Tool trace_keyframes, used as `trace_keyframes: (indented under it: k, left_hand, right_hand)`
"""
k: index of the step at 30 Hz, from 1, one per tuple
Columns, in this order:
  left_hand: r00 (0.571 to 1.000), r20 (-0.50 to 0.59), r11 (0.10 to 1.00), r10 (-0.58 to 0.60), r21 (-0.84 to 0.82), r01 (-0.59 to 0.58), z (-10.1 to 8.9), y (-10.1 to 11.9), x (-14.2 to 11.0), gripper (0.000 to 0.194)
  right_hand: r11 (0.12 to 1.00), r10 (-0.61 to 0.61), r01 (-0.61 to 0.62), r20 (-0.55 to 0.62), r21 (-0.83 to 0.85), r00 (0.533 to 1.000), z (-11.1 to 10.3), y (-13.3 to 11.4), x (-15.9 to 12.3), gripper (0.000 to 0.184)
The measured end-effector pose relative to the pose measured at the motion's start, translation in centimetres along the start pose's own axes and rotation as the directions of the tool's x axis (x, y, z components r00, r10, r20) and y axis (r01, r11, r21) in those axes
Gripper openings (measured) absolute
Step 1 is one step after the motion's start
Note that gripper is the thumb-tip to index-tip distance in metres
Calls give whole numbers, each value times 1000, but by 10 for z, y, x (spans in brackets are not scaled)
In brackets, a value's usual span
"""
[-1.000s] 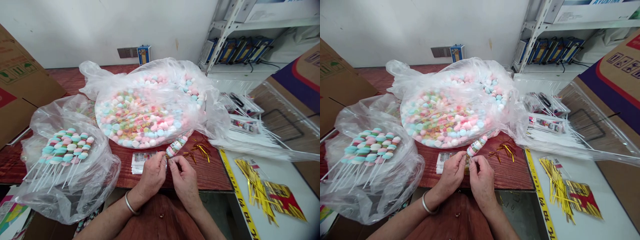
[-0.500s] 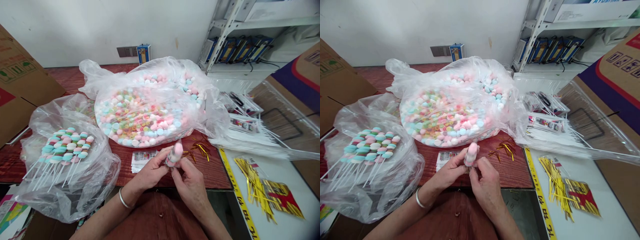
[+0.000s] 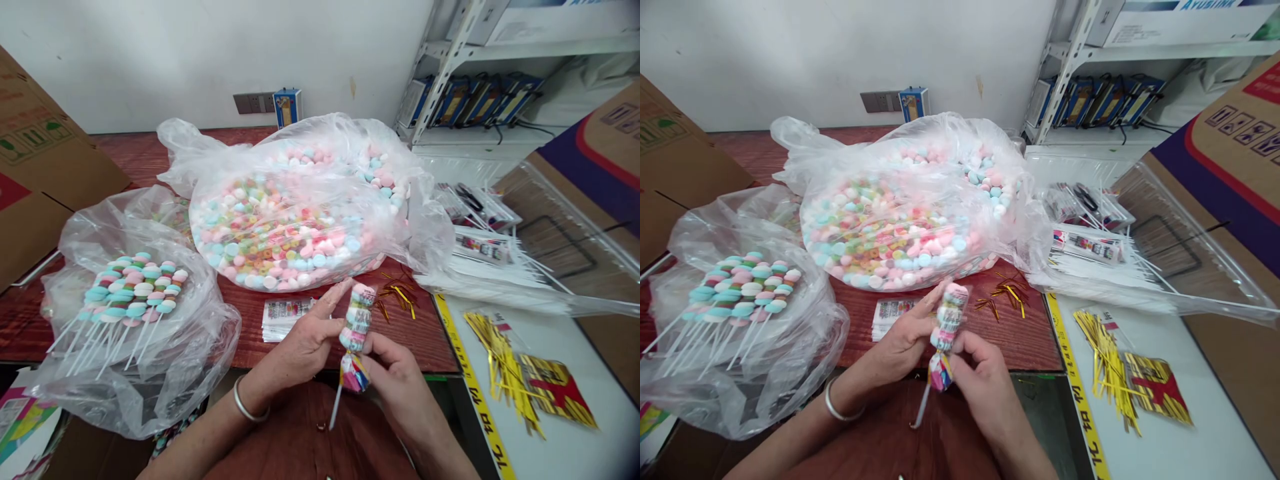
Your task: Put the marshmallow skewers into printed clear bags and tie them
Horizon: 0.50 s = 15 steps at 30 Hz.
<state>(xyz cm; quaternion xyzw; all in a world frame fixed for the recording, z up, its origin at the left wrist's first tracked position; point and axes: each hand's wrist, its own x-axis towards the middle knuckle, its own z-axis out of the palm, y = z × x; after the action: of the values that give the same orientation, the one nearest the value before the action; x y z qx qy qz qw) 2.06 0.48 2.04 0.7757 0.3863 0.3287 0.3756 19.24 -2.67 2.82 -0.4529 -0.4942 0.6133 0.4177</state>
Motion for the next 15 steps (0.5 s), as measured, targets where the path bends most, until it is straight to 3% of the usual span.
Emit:
trace_keyframes:
  k: [3, 5, 8, 10, 13, 15]
  left_hand:
    - [998, 62, 999, 32, -44, -29, -10, 1, 1, 47]
    - [996, 89, 998, 28, -61, -23, -18, 1, 0, 44]
    - [990, 139, 994, 30, -104, -16, -24, 2, -4, 38]
    - [981, 188, 995, 45, -95, -28, -24, 4, -8, 37]
    - [979, 201, 1000, 12, 10, -14, -21, 7, -14, 41]
    - [989, 145, 998, -34, 49, 27, -21, 9, -18, 43]
  right_hand:
    - [965, 135, -128, -15, 228, 991, -2, 10, 2, 21]
    - [979, 120, -119, 5, 168, 993, -3, 14, 3, 21]
    - [994, -11, 17, 60, -111, 998, -3, 14, 3, 23]
    - [956, -101, 103, 24, -276, 995, -4, 12, 3, 22]
    - [904, -266, 198, -137, -378, 954, -7, 3, 4, 16]
    - [870, -355, 274, -136, -409, 925, -8, -5, 3, 12]
